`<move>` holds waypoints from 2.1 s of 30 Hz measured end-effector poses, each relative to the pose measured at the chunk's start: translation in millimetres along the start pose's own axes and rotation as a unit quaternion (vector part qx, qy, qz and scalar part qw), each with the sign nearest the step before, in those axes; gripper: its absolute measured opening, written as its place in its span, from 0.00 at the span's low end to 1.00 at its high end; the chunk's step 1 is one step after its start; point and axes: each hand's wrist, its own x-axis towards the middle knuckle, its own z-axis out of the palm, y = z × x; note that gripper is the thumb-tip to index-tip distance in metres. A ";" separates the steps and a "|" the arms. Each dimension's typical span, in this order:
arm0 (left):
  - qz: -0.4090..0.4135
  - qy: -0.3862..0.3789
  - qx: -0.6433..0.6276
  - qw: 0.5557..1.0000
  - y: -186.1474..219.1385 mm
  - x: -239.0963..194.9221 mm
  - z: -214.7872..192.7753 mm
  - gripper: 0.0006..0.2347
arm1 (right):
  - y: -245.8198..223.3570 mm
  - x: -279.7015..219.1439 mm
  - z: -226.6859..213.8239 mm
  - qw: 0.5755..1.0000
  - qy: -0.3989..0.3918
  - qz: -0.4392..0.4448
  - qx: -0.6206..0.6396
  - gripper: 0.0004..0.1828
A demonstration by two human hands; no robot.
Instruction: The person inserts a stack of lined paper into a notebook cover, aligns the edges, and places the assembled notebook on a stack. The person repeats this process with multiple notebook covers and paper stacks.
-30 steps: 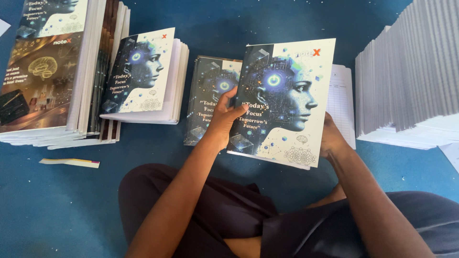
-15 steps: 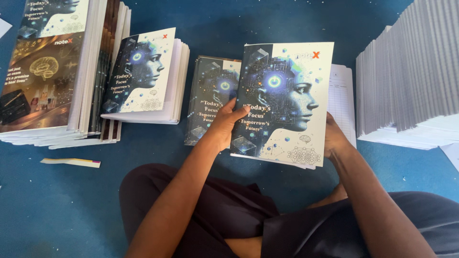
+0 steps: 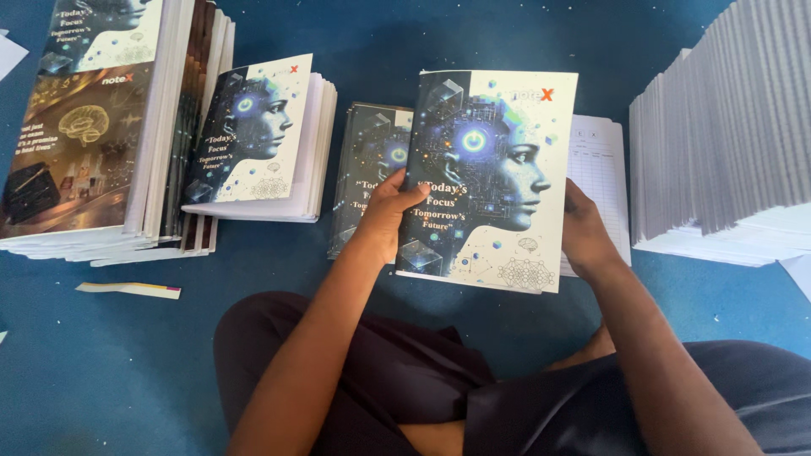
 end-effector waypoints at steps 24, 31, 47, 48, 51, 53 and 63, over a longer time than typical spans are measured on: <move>0.077 0.114 0.164 0.977 106.0 -51.0 -73.1 0.15 | -55.9 8.8 114.8 0.980 -0.099 0.097 0.145 0.34; 0.143 0.208 0.289 0.924 139.8 -70.1 -141.0 0.10 | -47.7 51.1 201.4 0.981 -0.152 0.077 0.094 0.33; 0.194 0.403 0.608 0.656 189.5 -37.8 -241.8 0.13 | -12.0 122.0 337.6 0.984 -0.129 -0.078 -0.096 0.30; 0.189 0.418 0.624 0.632 188.0 -34.8 -245.2 0.14 | -8.9 121.9 339.0 0.979 -0.119 -0.093 -0.133 0.35; 0.102 0.435 0.644 0.621 181.4 -25.9 -254.3 0.16 | -2.2 119.6 339.0 0.977 -0.126 -0.102 -0.141 0.41; 0.110 0.442 0.639 0.620 171.1 -24.2 -259.2 0.17 | 0.8 117.7 338.8 0.978 -0.135 -0.093 -0.132 0.44; 0.144 0.430 0.686 0.569 155.9 -24.5 -246.7 0.28 | 24.8 142.5 345.7 0.965 -0.127 -0.100 -0.208 0.35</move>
